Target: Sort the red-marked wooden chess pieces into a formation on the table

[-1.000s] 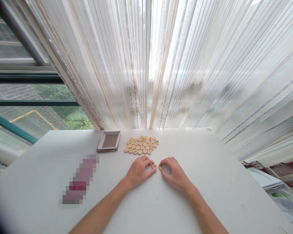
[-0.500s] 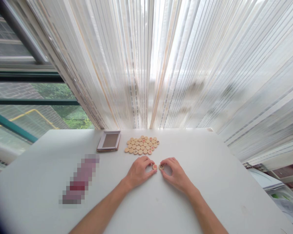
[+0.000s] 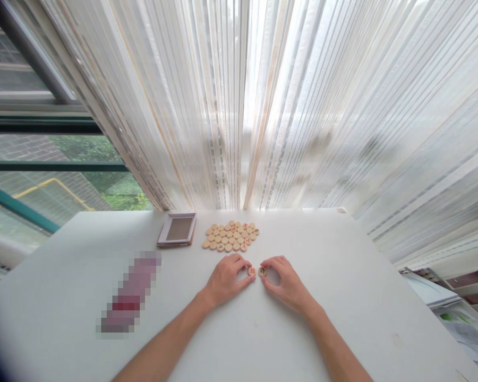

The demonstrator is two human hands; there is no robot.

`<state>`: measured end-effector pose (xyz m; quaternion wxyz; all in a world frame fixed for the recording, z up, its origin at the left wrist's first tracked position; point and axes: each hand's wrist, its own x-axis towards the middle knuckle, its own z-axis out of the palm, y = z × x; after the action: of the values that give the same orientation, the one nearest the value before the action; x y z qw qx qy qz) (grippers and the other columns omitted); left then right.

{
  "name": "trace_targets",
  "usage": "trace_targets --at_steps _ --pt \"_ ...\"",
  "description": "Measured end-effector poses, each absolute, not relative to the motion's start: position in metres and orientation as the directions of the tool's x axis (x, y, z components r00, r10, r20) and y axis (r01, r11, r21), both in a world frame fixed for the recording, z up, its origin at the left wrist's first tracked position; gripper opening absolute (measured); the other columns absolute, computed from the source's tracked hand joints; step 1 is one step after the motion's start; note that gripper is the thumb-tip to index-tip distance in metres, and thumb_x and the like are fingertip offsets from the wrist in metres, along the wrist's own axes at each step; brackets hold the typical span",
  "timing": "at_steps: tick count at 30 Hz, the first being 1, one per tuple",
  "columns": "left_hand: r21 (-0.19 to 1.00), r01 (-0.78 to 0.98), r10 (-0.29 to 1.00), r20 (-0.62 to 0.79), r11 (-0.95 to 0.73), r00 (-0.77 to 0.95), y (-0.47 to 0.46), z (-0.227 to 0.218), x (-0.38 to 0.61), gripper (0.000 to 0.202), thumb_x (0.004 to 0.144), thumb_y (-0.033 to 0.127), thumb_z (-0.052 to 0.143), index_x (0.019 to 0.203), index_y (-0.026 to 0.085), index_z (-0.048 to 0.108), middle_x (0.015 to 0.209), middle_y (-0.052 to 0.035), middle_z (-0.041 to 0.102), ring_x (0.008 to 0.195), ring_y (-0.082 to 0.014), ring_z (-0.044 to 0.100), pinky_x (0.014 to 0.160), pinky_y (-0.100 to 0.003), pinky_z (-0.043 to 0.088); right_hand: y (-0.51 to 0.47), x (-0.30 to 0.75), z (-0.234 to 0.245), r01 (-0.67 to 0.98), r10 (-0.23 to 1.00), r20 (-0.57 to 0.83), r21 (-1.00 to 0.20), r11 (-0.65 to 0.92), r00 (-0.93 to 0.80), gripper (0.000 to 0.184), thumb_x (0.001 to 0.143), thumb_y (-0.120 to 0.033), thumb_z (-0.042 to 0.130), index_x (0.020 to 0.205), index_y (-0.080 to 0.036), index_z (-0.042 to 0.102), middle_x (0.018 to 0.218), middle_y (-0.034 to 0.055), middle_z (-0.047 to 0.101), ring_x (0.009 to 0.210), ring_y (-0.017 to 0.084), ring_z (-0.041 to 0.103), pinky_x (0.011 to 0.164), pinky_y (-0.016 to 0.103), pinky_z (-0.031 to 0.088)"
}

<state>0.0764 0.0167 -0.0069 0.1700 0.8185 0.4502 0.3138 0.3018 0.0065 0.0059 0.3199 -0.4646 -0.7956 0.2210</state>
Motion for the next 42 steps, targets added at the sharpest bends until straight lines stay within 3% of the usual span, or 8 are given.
trace_targets --at_steps 6,11,15,18,21,24,31,42 --pt "0.573 0.620 0.844 0.369 -0.537 0.390 0.016 -0.006 0.077 0.025 0.082 0.037 0.075 0.101 0.022 0.070 0.092 -0.0048 0.066 0.085 -0.0218 0.061 0.080 -0.035 0.049 0.009 0.305 0.002 0.588 0.907 0.304 -0.691 0.420 -0.291 0.020 0.092 -0.034 0.060 0.109 -0.025 0.065 0.105 0.0081 0.069 0.097 0.025 0.064 0.086 0.040 0.055" --pt "0.704 0.536 0.885 0.354 -0.466 0.303 0.018 -0.004 0.074 0.020 0.092 0.033 0.062 0.107 0.021 0.066 0.090 -0.0028 0.069 0.072 -0.0165 0.061 0.073 -0.030 0.050 0.029 0.308 -0.001 0.628 0.937 0.280 -0.696 0.348 -0.209 0.027 0.099 -0.033 0.045 0.116 -0.023 0.063 0.103 0.0072 0.071 0.073 0.018 0.066 0.067 0.033 0.057" --pt "0.746 0.505 0.900 0.340 -0.434 0.271 0.021 -0.006 0.071 0.018 0.097 0.027 0.051 0.105 0.021 0.065 0.094 -0.0027 0.071 0.070 -0.0132 0.063 0.068 -0.025 0.050 0.066 0.305 -0.002 0.639 0.899 0.348 -0.634 0.435 -0.266 0.034 0.099 -0.023 0.040 0.124 -0.027 0.062 0.125 0.0070 0.064 0.104 0.021 0.066 0.083 0.036 0.057" --pt "0.733 0.509 0.891 0.344 -0.451 0.295 0.020 -0.006 0.071 0.015 0.091 0.029 0.061 0.102 0.021 0.067 0.089 -0.0014 0.072 0.068 -0.0138 0.062 0.069 -0.027 0.050 0.093 0.301 -0.006 0.646 0.871 0.376 -0.586 0.489 -0.317 0.041 0.096 -0.017 0.040 0.128 -0.028 0.062 0.135 0.0062 0.059 0.120 0.023 0.059 0.098 0.042 0.053" --pt "0.706 0.520 0.875 0.356 -0.481 0.328 0.017 -0.004 0.073 0.019 0.085 0.031 0.068 0.102 0.022 0.069 0.082 -0.0007 0.071 0.067 -0.0153 0.060 0.071 -0.029 0.049 0.108 0.298 -0.012 0.653 0.842 0.407 -0.538 0.534 -0.353 0.045 0.092 -0.011 0.042 0.129 -0.027 0.063 0.137 0.0061 0.059 0.124 0.025 0.055 0.107 0.049 0.045" --pt "0.682 0.525 0.859 0.367 -0.509 0.356 0.016 -0.002 0.074 0.019 0.083 0.028 0.069 0.101 0.022 0.070 0.086 -0.0015 0.072 0.068 -0.0158 0.060 0.076 -0.032 0.049 0.112 0.298 -0.016 0.660 0.823 0.428 -0.501 0.560 -0.373 0.048 0.089 -0.008 0.044 0.129 -0.027 0.063 0.137 0.0061 0.059 0.121 0.025 0.056 0.107 0.051 0.045" --pt "0.657 0.534 0.845 0.373 -0.533 0.384 0.017 -0.001 0.074 0.015 0.080 0.022 0.072 0.095 0.023 0.071 0.085 -0.0008 0.074 0.073 -0.0175 0.062 0.078 -0.032 0.046 0.103 0.305 -0.018 0.680 0.816 0.449 -0.470 0.563 -0.364 0.039 0.095 -0.016 0.045 0.128 -0.026 0.063 0.132 0.0077 0.063 0.119 0.026 0.057 0.106 0.049 0.046" --pt "0.631 0.544 0.832 0.386 -0.553 0.399 0.015 0.000 0.075 0.007 0.085 0.023 0.068 0.090 0.024 0.072 0.086 -0.0004 0.076 0.076 -0.0185 0.063 0.079 -0.033 0.046 0.073 0.327 -0.014 0.708 0.852 0.459 -0.513 0.486 -0.252 0.019 0.093 -0.034 0.058 0.107 -0.025 0.067 0.111 0.0071 0.071 0.108 0.027 0.062 0.097 0.049 0.051"
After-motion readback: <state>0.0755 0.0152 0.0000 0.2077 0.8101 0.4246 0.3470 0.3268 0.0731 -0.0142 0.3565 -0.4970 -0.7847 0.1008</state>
